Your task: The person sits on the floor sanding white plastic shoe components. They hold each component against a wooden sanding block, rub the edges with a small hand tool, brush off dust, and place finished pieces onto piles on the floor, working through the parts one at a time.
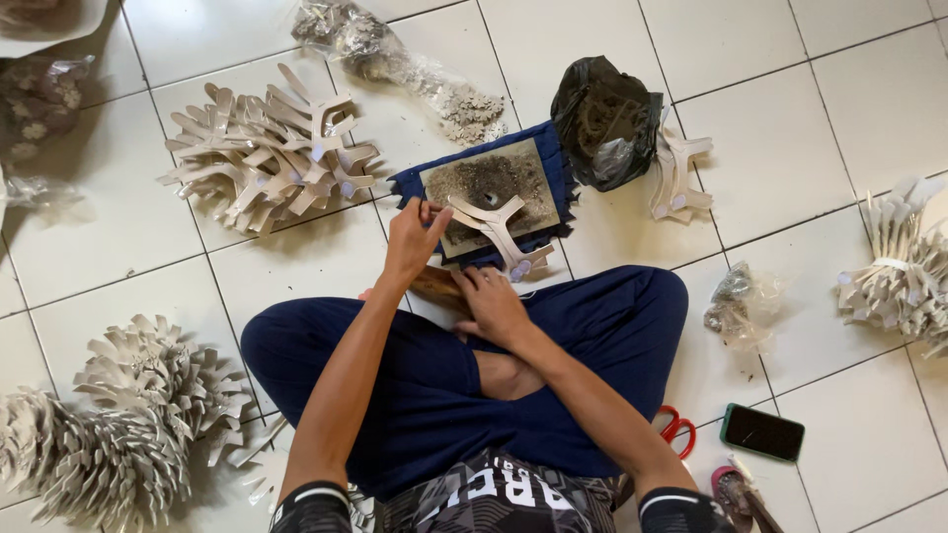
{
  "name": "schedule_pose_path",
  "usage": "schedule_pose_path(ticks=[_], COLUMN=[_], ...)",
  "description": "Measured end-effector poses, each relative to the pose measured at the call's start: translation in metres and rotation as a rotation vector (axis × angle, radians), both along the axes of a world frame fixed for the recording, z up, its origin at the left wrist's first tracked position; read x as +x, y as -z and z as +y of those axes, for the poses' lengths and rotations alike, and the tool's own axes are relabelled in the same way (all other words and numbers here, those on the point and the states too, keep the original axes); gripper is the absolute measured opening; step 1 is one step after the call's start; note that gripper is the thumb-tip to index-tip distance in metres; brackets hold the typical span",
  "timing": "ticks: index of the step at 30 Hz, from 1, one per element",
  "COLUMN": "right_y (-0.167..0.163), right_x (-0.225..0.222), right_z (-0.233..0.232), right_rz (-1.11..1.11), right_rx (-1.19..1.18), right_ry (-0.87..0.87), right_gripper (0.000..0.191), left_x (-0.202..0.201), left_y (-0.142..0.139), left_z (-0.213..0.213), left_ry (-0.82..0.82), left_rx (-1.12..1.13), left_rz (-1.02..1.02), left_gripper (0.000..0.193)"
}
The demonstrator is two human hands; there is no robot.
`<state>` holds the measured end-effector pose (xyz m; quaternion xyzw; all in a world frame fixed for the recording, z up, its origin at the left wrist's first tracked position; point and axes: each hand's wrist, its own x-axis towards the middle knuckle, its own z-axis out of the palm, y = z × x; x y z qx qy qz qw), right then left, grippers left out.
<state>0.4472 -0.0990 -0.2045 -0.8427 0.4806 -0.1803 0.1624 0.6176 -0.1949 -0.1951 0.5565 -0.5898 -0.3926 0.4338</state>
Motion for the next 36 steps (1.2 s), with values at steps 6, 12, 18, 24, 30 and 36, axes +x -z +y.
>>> schedule_pose_path(ticks=[6, 12, 18, 24, 30, 36], right_y=[-0.006, -0.019, -0.011, -0.009, -0.009, -0.007], right_x=[-0.010, -0.039, -0.021, 0.004, 0.006, 0.009], right_z=[-0.008, -0.006, -0.063, -0.072, -0.061, -0.049], right_rz=[0.081, -0.708, -1.660, -1.647, -1.550, -1.553], right_rx=[0.436, 0.752, 0.950, 0.852, 0.740, 0.707], right_ry=[0.031, 0.223, 0.310, 0.362, 0.322, 0.322], right_gripper=[0.082, 0.072, 0.059, 0.065, 0.063, 0.063], left_x=[0.000, 0.009, -0.012, -0.002, 0.012, 0.006], left_y=[0.002, 0.010, 0.014, 0.011, 0.005, 0.007], left_z=[-0.019, -0.012, 0.006, 0.005, 0.017, 0.030], left_ry=[-0.009, 0.006, -0.029, -0.005, -0.123, -0.089], left_rx=[0.089, 0.195, 0.215, -0.025, 0.070, 0.084], left_rz=[-0.239, 0.017, -0.083, -0.378, 0.309, 0.136], left_gripper=[0.028, 0.030, 0.024, 0.039, 0.012, 0.021])
